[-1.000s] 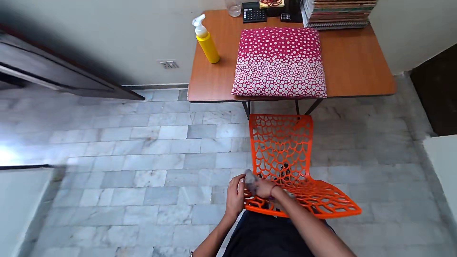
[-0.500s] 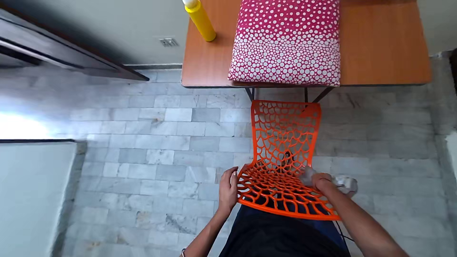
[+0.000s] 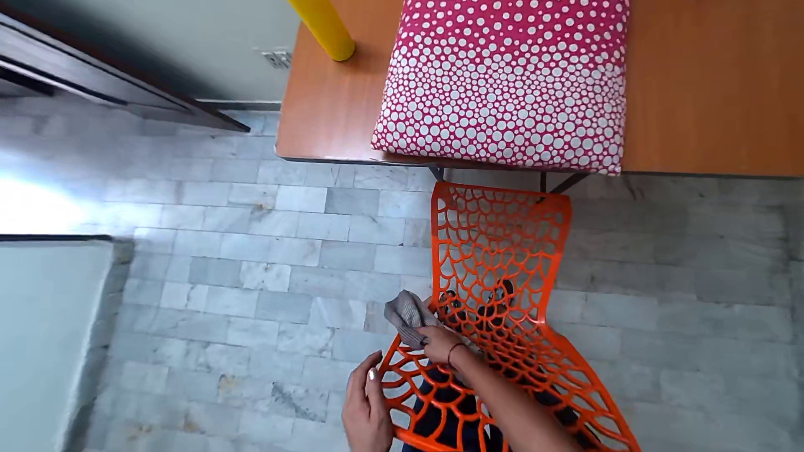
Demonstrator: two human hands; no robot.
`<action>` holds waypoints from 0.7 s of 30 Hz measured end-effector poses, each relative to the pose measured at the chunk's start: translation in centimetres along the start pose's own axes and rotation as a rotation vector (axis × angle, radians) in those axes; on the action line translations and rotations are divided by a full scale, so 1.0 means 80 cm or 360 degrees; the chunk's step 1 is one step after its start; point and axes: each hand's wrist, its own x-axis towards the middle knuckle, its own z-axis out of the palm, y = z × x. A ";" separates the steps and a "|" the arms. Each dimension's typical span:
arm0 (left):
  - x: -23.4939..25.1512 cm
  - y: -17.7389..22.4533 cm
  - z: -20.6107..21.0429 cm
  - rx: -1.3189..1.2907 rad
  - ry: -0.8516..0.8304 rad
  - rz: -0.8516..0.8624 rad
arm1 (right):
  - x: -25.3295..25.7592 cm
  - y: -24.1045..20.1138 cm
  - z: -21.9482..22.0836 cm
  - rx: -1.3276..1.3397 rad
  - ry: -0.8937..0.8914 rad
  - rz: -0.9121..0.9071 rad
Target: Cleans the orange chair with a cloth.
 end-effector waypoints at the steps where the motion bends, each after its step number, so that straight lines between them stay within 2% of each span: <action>1: 0.000 0.000 0.000 0.0005 0.0012 0.0005 | -0.004 0.017 -0.002 -0.0060 -0.0036 0.0028; 5: -0.002 0.001 0.001 0.0007 0.0047 -0.0025 | -0.052 0.124 -0.028 -0.0261 -0.0209 0.0424; 7: -0.003 0.001 0.001 0.0008 0.0059 -0.0035 | -0.086 0.186 -0.049 -0.0429 -0.0216 0.0738; 9: -0.002 0.001 0.001 0.0023 0.0054 -0.0020 | -0.122 0.216 -0.076 -0.0613 -0.0168 0.1076; 11: -0.002 -0.003 0.002 0.0026 0.0055 -0.0002 | -0.143 0.216 -0.096 -0.0704 -0.0149 0.1277; 14: -0.004 -0.006 0.001 0.0036 0.0052 0.0021 | -0.137 0.186 -0.088 -0.0752 -0.0210 0.1343; 18: -0.004 -0.008 0.004 0.0025 0.0081 0.0033 | -0.092 0.130 -0.049 -0.0720 -0.0309 0.1197; 21: -0.005 -0.008 0.002 -0.0032 0.0058 0.0003 | -0.053 0.089 -0.047 -0.0561 -0.0367 0.0976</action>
